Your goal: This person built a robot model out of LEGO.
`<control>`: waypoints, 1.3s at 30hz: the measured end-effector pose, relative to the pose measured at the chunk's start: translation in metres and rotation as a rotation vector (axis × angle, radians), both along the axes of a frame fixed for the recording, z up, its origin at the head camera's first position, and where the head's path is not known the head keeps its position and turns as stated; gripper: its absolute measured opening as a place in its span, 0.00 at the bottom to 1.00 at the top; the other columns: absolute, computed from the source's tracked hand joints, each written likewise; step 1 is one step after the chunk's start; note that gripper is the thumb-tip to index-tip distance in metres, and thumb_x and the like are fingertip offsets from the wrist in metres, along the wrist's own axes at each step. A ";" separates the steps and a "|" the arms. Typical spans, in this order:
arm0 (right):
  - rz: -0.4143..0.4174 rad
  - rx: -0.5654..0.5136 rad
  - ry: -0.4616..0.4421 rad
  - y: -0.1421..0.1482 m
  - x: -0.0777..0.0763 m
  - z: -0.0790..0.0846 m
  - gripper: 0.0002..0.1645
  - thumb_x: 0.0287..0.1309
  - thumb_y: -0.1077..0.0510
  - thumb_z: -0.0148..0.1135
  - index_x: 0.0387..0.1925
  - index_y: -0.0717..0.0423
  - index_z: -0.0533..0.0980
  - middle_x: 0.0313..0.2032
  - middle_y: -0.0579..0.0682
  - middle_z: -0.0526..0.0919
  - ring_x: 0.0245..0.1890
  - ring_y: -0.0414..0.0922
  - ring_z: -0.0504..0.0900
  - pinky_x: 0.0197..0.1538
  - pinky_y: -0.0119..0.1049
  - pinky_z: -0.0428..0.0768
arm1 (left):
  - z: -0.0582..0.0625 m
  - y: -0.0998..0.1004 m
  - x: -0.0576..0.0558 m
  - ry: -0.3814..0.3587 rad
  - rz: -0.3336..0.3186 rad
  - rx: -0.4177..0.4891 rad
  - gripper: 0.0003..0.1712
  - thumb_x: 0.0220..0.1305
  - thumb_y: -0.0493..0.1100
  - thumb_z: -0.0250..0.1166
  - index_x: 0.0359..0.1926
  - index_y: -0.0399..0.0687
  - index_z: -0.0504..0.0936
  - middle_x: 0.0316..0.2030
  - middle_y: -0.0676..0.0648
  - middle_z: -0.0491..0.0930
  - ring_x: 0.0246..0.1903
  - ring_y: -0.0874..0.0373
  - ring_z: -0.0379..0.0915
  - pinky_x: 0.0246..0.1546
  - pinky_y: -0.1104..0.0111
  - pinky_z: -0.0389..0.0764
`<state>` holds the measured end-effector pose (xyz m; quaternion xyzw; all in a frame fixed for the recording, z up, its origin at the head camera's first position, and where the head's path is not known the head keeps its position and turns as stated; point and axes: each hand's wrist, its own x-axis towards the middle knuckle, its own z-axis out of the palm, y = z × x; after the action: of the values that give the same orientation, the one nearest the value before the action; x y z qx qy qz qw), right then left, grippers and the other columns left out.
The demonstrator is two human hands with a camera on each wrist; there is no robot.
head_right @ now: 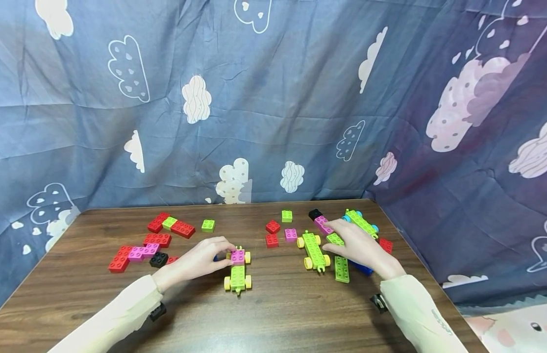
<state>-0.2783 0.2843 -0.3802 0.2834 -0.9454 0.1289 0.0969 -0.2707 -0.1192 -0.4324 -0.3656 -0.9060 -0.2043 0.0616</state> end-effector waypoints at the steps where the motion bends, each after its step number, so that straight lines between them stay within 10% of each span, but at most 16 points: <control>1: -0.002 0.009 0.006 0.003 0.003 -0.001 0.32 0.56 0.49 0.71 0.57 0.63 0.76 0.54 0.60 0.83 0.55 0.57 0.81 0.56 0.56 0.78 | 0.000 0.000 0.000 -0.001 -0.001 0.001 0.15 0.63 0.45 0.69 0.49 0.44 0.84 0.44 0.48 0.84 0.45 0.57 0.82 0.50 0.63 0.82; 30: 0.045 0.033 -0.173 0.027 0.034 -0.038 0.20 0.50 0.57 0.74 0.45 0.62 0.82 0.40 0.51 0.87 0.34 0.39 0.82 0.36 0.32 0.79 | 0.001 0.001 0.001 0.021 -0.003 -0.003 0.15 0.63 0.44 0.69 0.49 0.44 0.84 0.44 0.48 0.84 0.45 0.57 0.81 0.49 0.64 0.82; 39: 0.046 0.058 -0.039 0.030 0.036 -0.044 0.21 0.45 0.56 0.78 0.41 0.60 0.82 0.40 0.51 0.86 0.37 0.46 0.85 0.40 0.38 0.82 | 0.001 0.002 -0.001 0.033 -0.012 -0.005 0.15 0.63 0.43 0.68 0.49 0.43 0.84 0.44 0.47 0.84 0.45 0.56 0.81 0.49 0.63 0.82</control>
<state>-0.2427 0.3146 -0.4241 0.3050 -0.9437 0.1094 0.0672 -0.2712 -0.1170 -0.4315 -0.3743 -0.9032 -0.1964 0.0742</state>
